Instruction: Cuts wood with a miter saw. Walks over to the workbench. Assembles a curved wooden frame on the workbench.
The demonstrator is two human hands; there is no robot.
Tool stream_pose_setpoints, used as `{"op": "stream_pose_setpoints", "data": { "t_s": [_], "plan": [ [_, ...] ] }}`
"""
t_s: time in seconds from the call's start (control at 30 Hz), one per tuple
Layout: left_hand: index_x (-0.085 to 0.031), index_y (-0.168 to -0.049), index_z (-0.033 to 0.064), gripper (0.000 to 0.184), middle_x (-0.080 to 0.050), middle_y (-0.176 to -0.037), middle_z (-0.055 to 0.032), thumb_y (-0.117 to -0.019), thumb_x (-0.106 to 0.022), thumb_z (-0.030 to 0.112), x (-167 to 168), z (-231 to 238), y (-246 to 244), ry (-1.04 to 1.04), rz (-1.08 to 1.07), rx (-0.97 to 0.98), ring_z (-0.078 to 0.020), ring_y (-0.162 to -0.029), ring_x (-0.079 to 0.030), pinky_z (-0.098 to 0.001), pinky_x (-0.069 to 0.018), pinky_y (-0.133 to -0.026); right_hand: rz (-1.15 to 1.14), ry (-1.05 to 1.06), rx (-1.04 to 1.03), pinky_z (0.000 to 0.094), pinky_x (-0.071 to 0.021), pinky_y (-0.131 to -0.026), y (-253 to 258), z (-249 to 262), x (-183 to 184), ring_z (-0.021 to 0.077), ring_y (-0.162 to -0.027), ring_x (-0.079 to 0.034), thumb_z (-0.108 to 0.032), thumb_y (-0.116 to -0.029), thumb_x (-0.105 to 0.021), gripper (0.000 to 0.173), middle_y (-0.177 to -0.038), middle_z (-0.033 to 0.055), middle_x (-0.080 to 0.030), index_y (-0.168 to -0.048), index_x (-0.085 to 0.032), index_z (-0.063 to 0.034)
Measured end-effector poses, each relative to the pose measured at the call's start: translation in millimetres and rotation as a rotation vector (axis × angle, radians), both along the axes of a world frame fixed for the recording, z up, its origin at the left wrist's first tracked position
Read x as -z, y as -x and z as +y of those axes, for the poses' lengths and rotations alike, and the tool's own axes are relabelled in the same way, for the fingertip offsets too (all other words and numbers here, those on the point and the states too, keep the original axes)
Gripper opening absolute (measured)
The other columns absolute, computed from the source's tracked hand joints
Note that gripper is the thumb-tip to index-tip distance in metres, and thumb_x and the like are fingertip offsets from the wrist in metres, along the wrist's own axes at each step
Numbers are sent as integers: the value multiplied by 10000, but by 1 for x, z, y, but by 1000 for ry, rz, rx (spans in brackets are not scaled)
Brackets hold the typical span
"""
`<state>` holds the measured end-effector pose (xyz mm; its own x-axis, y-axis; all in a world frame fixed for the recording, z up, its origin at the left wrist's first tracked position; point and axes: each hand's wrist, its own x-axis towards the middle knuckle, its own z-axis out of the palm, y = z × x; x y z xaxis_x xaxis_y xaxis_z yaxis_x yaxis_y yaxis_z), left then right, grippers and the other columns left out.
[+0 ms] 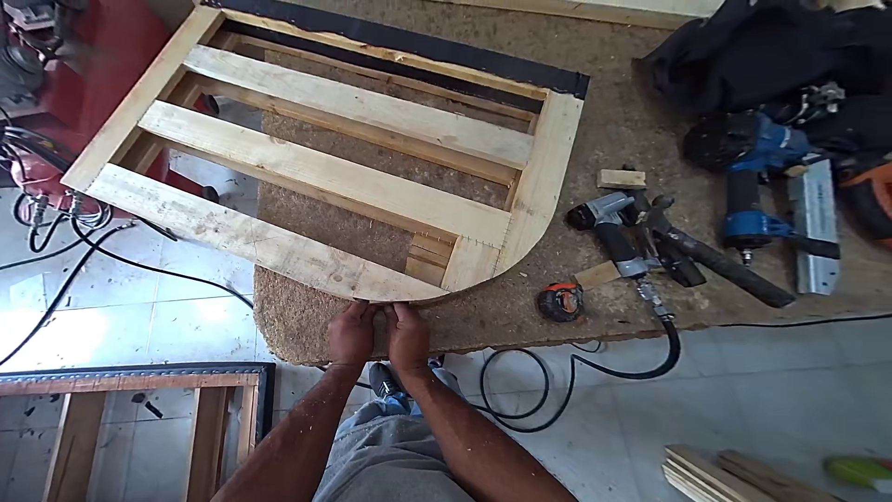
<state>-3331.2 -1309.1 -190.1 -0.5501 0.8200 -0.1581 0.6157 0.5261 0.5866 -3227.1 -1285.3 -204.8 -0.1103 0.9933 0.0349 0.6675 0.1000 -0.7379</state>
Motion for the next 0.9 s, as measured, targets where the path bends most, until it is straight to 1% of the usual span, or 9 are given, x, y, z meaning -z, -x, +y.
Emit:
{"op": "stream_pose_setpoints", "data": {
  "t_s": [0.1, 0.2, 0.3, 0.37, 0.47, 0.57, 0.7, 0.8, 0.9],
  "plan": [
    [-790, -1026, 172, 190, -759, -1029, -75, -1020, -648, 297, 3, -1, -1, -8, -1, 1, -293, -969, -724, -589, -558, -865, 1, -1, 17, 513, -609, -759, 0, 0, 1, 295, -843, -743, -194, -1022, -641, 164, -914, 124, -749, -1038, -766, -89],
    [-797, -1015, 167, 183, -762, -1057, -68, -1022, -644, 268, 3, -1, -1, -15, -3, 1, -286, -984, -725, -592, -556, -875, 11, -11, 25, 510, -607, -747, 1, -1, 3, 291, -830, -739, -204, -1020, -647, 167, -893, 122, -742, -1015, -760, -82],
    [-794, -993, 166, 179, -761, -1026, -55, -1014, -655, 277, 6, -2, 2, -33, -25, 6, -260, -970, -725, -575, -562, -872, 15, -7, 33, 508, -606, -744, 1, -1, 4, 287, -826, -740, -207, -1017, -652, 167, -883, 116, -745, -1005, -765, -85],
    [-792, -971, 158, 203, -760, -984, -46, -1011, -655, 303, 10, -4, 5, -81, -41, 27, -243, -932, -727, -559, -571, -844, 25, 6, 27, 511, -605, -763, 0, -1, 3, 288, -842, -743, -206, -1016, -652, 168, -901, 117, -752, -1011, -770, -86],
    [-779, -960, 126, 298, -747, -973, -77, -1043, -590, 341, 12, -7, 9, -103, -57, 60, -267, -911, -721, -573, -568, -826, 30, 2, -12, 503, -606, -755, -3, -1, 1, 283, -840, -739, -248, -1032, -627, 211, -893, 112, -745, -1013, -760, -86],
    [-775, -951, 129, 326, -741, -966, -83, -1051, -568, 360, 12, -6, 9, -88, -63, 50, -277, -908, -717, -586, -563, -818, 26, -16, -14, 496, -606, -733, -2, 0, 2, 277, -818, -737, -286, -1040, -615, 249, -869, 106, -741, -1000, -759, -87],
    [-770, -924, 137, 317, -735, -957, -65, -1045, -581, 360, 8, -4, 9, -58, -83, 35, -256, -906, -711, -567, -563, -820, 11, -4, -12, 499, -606, -730, -1, 0, 4, 271, -815, -738, -291, -1043, -612, 244, -876, 96, -743, -995, -757, -99],
    [-776, -915, 142, 315, -743, -961, -59, -1040, -591, 365, 4, -3, 9, -55, -99, 32, -255, -920, -713, -577, -556, -833, 8, 13, -17, 504, -604, -740, -2, 0, 4, 278, -826, -739, -287, -1045, -609, 250, -888, 111, -744, -998, -756, -90],
    [-787, -910, 154, 301, -744, -939, -46, -1027, -614, 371, 4, -3, 9, -77, -119, 14, -236, -909, -713, -561, -560, -833, 3, 18, -27, 504, -607, -745, -3, 1, 2, 288, -833, -738, -269, -1045, -609, 245, -889, 117, -741, -990, -758, -83]
  ]
}}
